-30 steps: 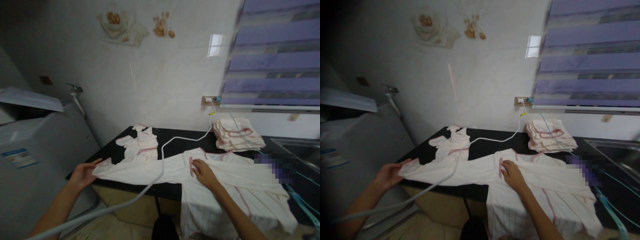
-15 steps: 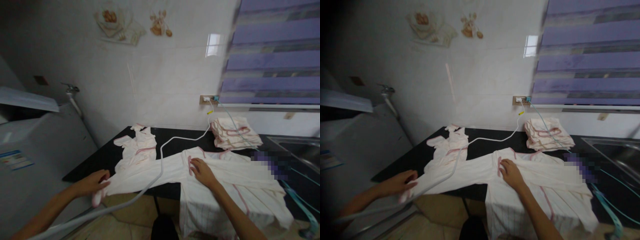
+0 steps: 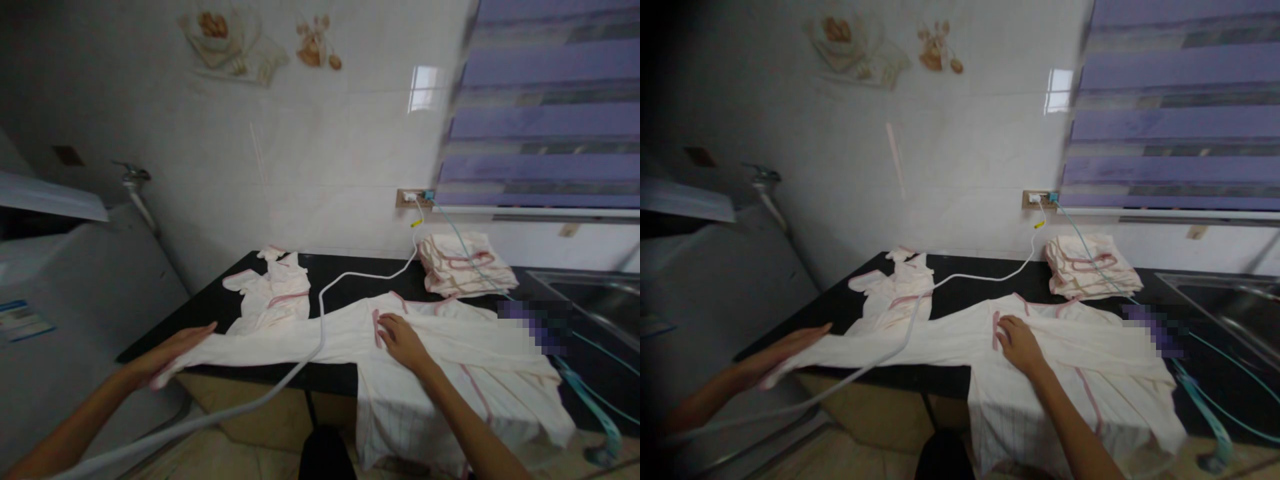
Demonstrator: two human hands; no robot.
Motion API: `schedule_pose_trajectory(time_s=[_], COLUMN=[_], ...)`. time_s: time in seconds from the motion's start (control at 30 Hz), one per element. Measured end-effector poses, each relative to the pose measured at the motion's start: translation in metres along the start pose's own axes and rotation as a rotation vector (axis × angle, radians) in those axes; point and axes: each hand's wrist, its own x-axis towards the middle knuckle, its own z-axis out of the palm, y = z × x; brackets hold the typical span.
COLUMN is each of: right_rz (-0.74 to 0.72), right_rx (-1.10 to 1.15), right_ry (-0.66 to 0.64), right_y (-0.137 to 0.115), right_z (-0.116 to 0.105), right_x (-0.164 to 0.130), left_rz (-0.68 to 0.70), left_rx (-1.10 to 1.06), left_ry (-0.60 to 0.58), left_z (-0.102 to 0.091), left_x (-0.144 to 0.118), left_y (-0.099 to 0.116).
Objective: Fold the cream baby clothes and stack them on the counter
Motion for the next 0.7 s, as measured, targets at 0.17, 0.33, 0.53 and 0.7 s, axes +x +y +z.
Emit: schedule_pose_trajectory(time_s=[0.17,0.33,0.53,0.7], right_rz=[-0.006,-0.032,-0.055,-0.048], right_rx=[-0.001,-0.013,-0.04,-0.049], right_ry=[0.003,-0.004,-0.017,-0.018], right_y=[-0.001,-0.001,0.0,0.0], right_z=[0.0,-0.002,-0.002,-0.002], right_x=[0.0,0.0,0.001,0.0], left_rz=[-0.128,-0.358,-0.331,-0.301], left_rx=[0.077,-0.112,-0.409,-0.563], left_ry=[-0.296,-0.262,-0.08,0.074], left_z=[-0.021,-0.037,-0.043,-0.029], left_x=[0.004,-0.014,-0.026,-0.025], left_y=[0.0,-0.001,-0.001,0.001])
